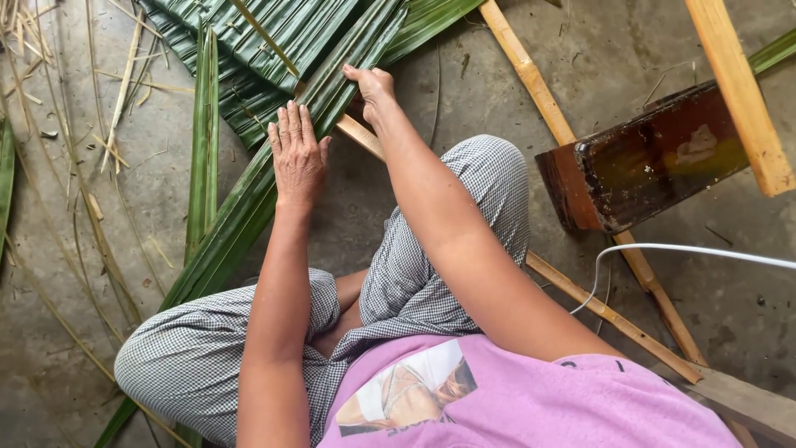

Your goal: A person is sitting on the floor weaving palm leaves together to create a mat or roofing panel.

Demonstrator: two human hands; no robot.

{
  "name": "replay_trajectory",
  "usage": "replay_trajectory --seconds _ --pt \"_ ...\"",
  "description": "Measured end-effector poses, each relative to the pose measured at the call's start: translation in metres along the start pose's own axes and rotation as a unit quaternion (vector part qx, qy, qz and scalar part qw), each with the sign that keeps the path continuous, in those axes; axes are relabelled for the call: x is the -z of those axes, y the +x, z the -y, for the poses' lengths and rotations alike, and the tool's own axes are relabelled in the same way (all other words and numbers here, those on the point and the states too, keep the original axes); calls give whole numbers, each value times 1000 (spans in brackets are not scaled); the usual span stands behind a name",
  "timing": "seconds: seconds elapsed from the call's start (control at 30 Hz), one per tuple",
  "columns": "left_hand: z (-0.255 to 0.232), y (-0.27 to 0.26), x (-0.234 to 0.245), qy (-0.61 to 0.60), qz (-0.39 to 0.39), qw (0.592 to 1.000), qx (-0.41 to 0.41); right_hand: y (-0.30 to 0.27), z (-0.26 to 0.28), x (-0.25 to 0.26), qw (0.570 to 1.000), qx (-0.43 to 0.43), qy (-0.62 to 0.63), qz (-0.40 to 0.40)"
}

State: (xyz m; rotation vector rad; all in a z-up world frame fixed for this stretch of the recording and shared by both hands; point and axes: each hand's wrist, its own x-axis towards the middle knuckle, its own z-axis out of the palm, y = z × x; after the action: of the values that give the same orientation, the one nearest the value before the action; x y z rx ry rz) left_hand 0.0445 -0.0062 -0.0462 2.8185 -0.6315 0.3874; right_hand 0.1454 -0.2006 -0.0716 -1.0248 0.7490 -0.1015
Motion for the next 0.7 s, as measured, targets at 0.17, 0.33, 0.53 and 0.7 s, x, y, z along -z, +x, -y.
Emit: replay_trajectory --seconds 0.17,0.33,0.53,0.7 --pt "4 6 -2 -14 0 1000 6 2 5 -5 999 -14 30 7" --pt "3 8 -2 -17 1 1000 3 3 6 -4 999 -22 43 13" --pt "3 8 -3 -24 -1 1000 8 -35 22 -7 993 -110 -13 42" --pt "2 8 0 -37 0 999 11 -58 33 -15 986 -139 -62 75"
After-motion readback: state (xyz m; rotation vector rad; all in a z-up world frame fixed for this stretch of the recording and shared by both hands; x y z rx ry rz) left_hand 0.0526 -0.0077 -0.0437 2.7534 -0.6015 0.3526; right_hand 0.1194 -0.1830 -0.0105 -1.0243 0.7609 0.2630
